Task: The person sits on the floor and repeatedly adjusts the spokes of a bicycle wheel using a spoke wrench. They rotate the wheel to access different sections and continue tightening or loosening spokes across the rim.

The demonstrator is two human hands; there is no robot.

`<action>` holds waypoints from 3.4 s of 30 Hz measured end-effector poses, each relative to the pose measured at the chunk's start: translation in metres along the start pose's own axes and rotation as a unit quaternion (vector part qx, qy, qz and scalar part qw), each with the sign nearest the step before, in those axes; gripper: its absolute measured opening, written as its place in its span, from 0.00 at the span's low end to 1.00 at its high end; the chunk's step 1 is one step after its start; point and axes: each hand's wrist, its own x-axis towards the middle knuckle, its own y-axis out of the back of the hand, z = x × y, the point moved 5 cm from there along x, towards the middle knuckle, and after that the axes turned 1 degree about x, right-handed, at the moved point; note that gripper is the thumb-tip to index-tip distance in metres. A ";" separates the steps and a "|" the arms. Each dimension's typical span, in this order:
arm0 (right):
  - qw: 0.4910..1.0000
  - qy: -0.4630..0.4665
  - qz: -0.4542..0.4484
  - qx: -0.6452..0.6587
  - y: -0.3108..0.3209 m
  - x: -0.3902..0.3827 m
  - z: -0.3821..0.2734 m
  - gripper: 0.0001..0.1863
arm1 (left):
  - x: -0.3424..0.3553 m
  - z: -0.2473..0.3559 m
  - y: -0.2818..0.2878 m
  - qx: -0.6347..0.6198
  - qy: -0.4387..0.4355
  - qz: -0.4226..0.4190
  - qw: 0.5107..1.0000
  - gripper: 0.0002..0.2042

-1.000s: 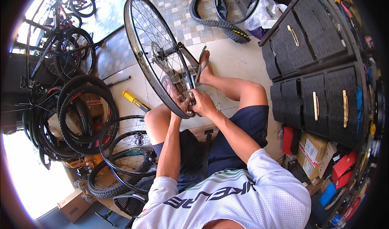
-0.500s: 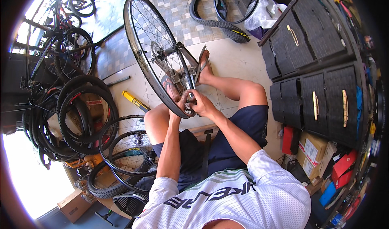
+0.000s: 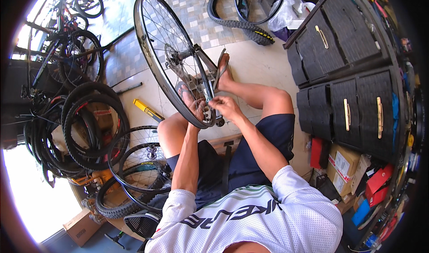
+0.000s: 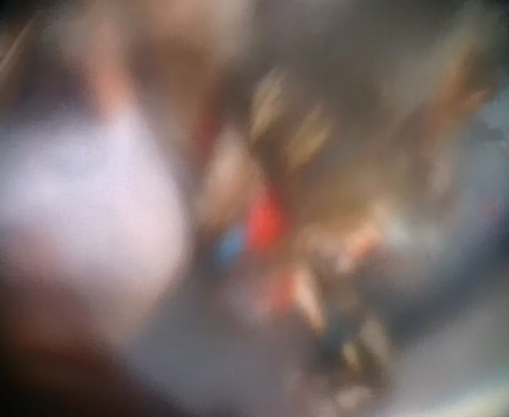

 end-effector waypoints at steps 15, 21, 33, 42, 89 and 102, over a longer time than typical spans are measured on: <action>0.977 0.053 -0.038 -0.202 -0.004 0.007 0.012 0.20 | -0.030 0.041 -0.005 -0.028 0.010 0.025 0.999 0.15; 0.939 0.132 -0.004 -0.317 -0.027 -0.008 -0.021 0.22 | -0.023 0.027 0.011 -0.010 0.005 0.015 1.000 0.14; 0.943 0.089 -0.001 -0.321 -0.026 -0.010 -0.022 0.27 | -0.020 0.047 0.010 0.104 -0.031 0.029 0.994 0.16; 0.978 0.036 -0.042 -0.200 -0.028 -0.005 0.000 0.32 | -0.033 0.076 0.000 0.243 -0.133 0.038 0.960 0.18; 0.970 0.083 0.001 -0.227 -0.019 -0.003 0.007 0.28 | -0.017 0.035 -0.002 0.172 -0.015 -0.051 0.984 0.21; 0.967 0.076 -0.029 -0.243 -0.038 -0.014 -0.014 0.31 | -0.034 0.053 0.019 0.225 -0.072 -0.003 0.972 0.23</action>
